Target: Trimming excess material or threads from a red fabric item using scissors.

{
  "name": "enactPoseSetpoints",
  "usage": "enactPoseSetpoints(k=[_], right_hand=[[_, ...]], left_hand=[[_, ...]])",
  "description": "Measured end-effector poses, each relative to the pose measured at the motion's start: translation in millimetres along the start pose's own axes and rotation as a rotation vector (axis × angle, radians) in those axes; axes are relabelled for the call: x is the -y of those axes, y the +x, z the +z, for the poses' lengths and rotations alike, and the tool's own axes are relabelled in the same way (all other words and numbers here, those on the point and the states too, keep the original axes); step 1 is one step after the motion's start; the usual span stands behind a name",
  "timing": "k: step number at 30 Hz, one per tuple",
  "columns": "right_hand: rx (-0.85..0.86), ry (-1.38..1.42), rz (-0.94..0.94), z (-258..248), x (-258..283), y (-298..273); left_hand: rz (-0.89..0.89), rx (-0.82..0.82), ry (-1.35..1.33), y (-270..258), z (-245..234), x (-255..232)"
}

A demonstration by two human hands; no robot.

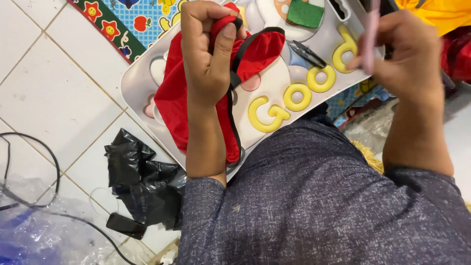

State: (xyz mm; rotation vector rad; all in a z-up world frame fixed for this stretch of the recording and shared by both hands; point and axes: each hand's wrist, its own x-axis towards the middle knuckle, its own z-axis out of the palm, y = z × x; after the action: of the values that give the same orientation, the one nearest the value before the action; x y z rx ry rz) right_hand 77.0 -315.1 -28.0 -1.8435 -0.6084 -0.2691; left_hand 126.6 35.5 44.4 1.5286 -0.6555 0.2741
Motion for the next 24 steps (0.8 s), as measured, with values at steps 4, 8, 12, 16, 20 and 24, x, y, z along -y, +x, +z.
enactPoseSetpoints(k=[4, 8, 12, 16, 20, 24], right_hand=[[0.104, -0.163, 0.037, 47, 24, 16], [0.149, -0.249, 0.064, 60, 28, 17], [0.174, -0.312, 0.046, 63, 22, 15], [0.198, -0.3, 0.077, 65, 22, 17], [0.221, -0.295, 0.041, 64, 22, 20], [0.212, -0.279, 0.065, 64, 24, 20]], left_hand=[[0.028, 0.003, -0.143, 2, -2, -1], [-0.074, -0.103, -0.13, -5, -5, 5], [-0.069, -0.109, -0.2, -6, -8, 9], [-0.115, -0.103, -0.278, -3, -7, 2], [-0.142, -0.082, -0.301, -2, -8, 6], [-0.15, -0.056, -0.291, -2, -8, 7]])
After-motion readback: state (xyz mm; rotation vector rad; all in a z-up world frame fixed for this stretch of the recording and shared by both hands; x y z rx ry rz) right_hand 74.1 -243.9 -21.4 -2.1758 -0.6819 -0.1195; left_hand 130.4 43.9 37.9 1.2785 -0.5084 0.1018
